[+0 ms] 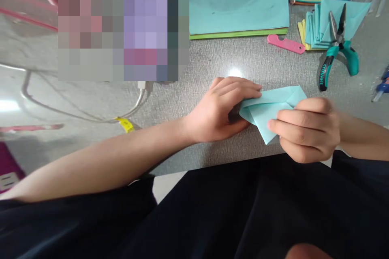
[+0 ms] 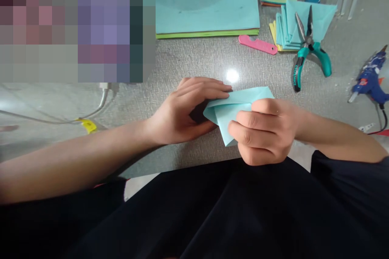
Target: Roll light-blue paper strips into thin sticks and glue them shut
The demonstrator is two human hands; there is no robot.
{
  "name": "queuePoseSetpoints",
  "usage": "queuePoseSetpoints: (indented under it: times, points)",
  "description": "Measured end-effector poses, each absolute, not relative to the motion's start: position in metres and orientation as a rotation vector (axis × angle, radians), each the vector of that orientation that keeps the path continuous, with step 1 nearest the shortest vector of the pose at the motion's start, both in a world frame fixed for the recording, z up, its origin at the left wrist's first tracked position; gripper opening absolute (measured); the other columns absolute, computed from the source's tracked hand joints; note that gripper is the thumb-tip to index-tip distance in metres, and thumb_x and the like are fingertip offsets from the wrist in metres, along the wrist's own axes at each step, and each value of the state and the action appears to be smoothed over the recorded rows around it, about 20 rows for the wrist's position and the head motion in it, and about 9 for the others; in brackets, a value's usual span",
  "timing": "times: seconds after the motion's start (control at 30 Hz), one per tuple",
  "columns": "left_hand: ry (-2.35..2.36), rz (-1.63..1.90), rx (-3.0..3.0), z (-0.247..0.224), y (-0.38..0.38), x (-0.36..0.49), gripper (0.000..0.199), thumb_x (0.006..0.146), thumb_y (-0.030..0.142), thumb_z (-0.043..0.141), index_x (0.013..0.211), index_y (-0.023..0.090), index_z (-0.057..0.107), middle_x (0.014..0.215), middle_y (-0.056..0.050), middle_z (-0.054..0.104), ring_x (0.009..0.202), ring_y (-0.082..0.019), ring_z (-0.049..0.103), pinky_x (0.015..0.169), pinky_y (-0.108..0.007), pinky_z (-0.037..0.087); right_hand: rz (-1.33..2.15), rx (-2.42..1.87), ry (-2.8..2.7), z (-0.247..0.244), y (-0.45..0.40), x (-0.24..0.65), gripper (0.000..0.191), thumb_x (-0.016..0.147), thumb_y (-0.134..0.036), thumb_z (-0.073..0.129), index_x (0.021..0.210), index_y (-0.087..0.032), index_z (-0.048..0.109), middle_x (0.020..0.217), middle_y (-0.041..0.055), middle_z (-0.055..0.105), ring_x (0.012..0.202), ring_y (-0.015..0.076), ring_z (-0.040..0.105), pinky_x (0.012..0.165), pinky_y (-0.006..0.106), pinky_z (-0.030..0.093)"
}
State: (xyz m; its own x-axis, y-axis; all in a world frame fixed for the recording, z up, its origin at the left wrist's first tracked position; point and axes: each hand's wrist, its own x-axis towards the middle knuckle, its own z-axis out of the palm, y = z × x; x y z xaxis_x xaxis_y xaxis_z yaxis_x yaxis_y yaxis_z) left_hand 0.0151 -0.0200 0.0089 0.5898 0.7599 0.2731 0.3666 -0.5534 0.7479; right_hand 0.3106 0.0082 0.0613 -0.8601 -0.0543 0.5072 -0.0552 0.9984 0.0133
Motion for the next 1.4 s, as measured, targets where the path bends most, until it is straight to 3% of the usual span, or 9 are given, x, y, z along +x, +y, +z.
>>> queuePoseSetpoints:
  times: [0.27, 0.4, 0.63, 0.77, 0.87, 1.0, 1.1, 1.23, 1.4]
  points:
    - [0.946, 0.700, 2.235, 0.004, -0.021, 0.014, 0.042, 0.098, 0.023, 0.078, 0.138, 0.031, 0.072, 0.173, -0.013, 0.068, 0.166, -0.039, 0.058, 0.130, -0.064, 0.053, -0.156, 0.196, -2.575, 0.052, 0.011, 0.304, 0.024, 0.109, -0.021, 0.065, 0.088, -0.028, 0.058, 0.111, 0.0058, 0.085, 0.113, 0.0240, 0.078, 0.084, 0.039, 0.060]
    - [0.927, 0.663, 2.243, 0.003, -0.020, 0.016, 0.041, 0.094, 0.026, 0.081, 0.135, 0.028, 0.073, 0.170, -0.014, 0.070, 0.166, -0.043, 0.057, 0.128, -0.066, 0.050, -0.085, 0.250, -2.554, 0.047, 0.013, 0.303, 0.026, 0.110, -0.022, 0.067, 0.088, -0.029, 0.056, 0.114, 0.0050, 0.084, 0.116, 0.0230, 0.077, 0.085, 0.041, 0.063]
    - [0.892, 0.730, 2.171, 0.002, -0.018, 0.016, 0.038, 0.097, 0.033, 0.077, 0.134, 0.026, 0.072, 0.158, -0.014, 0.079, 0.159, -0.039, 0.065, 0.130, -0.062, 0.048, -0.086, 0.242, -2.564, 0.040, 0.015, 0.304, 0.025, 0.110, -0.018, 0.065, 0.089, -0.028, 0.058, 0.117, 0.0053, 0.083, 0.120, 0.0228, 0.077, 0.081, 0.038, 0.062]
    - [0.969, 0.776, 2.202, -0.002, -0.021, 0.018, 0.035, 0.101, 0.040, 0.078, 0.133, 0.027, 0.072, 0.156, -0.014, 0.080, 0.160, -0.040, 0.065, 0.130, -0.063, 0.047, -0.036, 0.183, -2.609, 0.039, 0.013, 0.309, 0.014, 0.109, -0.019, 0.067, 0.102, -0.031, 0.067, 0.121, 0.0004, 0.084, 0.123, 0.0209, 0.077, 0.081, 0.038, 0.059]
    - [1.015, 0.844, 2.208, -0.003, -0.022, 0.019, 0.034, 0.104, 0.043, 0.078, 0.133, 0.028, 0.072, 0.159, -0.013, 0.079, 0.160, -0.039, 0.065, 0.129, -0.063, 0.049, 0.130, -0.047, -2.875, 0.044, 0.010, 0.310, 0.021, 0.110, -0.018, 0.064, 0.114, -0.037, 0.074, 0.122, -0.0045, 0.085, 0.114, 0.0190, 0.078, 0.080, 0.038, 0.056]
    - [1.005, 0.923, 2.142, -0.002, -0.023, 0.019, 0.030, 0.107, 0.043, 0.076, 0.133, 0.030, 0.072, 0.147, -0.011, 0.084, 0.148, -0.033, 0.075, 0.125, -0.058, 0.057, 0.458, -0.440, -2.959, 0.046, 0.011, 0.304, 0.020, 0.113, -0.024, 0.065, 0.115, -0.037, 0.081, 0.112, -0.0018, 0.085, 0.098, 0.0201, 0.076, 0.080, 0.040, 0.055]
    - [0.973, 0.970, 2.081, -0.001, -0.024, 0.019, 0.030, 0.108, 0.042, 0.074, 0.135, 0.027, 0.073, 0.135, -0.010, 0.088, 0.127, -0.028, 0.084, 0.113, -0.051, 0.066, 0.379, -0.397, -2.801, 0.039, 0.014, 0.300, 0.019, 0.114, -0.029, 0.066, 0.116, -0.040, 0.081, 0.102, -0.0043, 0.082, 0.089, 0.0176, 0.071, 0.075, 0.038, 0.050]
    - [1.015, 0.899, 2.017, -0.001, -0.024, 0.016, 0.047, 0.109, 0.061, 0.077, 0.136, 0.023, 0.075, 0.125, -0.012, 0.089, 0.110, -0.027, 0.086, 0.097, -0.043, 0.071, 0.322, -0.531, -2.879, 0.036, 0.013, 0.298, 0.015, 0.115, -0.033, 0.067, 0.113, -0.039, 0.081, 0.101, -0.0030, 0.080, 0.090, 0.0178, 0.069, 0.073, 0.039, 0.045]
    - [0.932, 0.906, 2.030, -0.002, -0.022, 0.012, 0.067, 0.103, 0.078, 0.077, 0.142, 0.023, 0.071, 0.129, -0.015, 0.087, 0.110, -0.027, 0.086, 0.095, -0.040, 0.072, 0.500, -0.716, -2.914, 0.047, 0.011, 0.291, 0.020, 0.118, -0.043, 0.065, 0.110, -0.036, 0.082, 0.102, -0.0005, 0.081, 0.091, 0.0201, 0.069, 0.075, 0.040, 0.045]
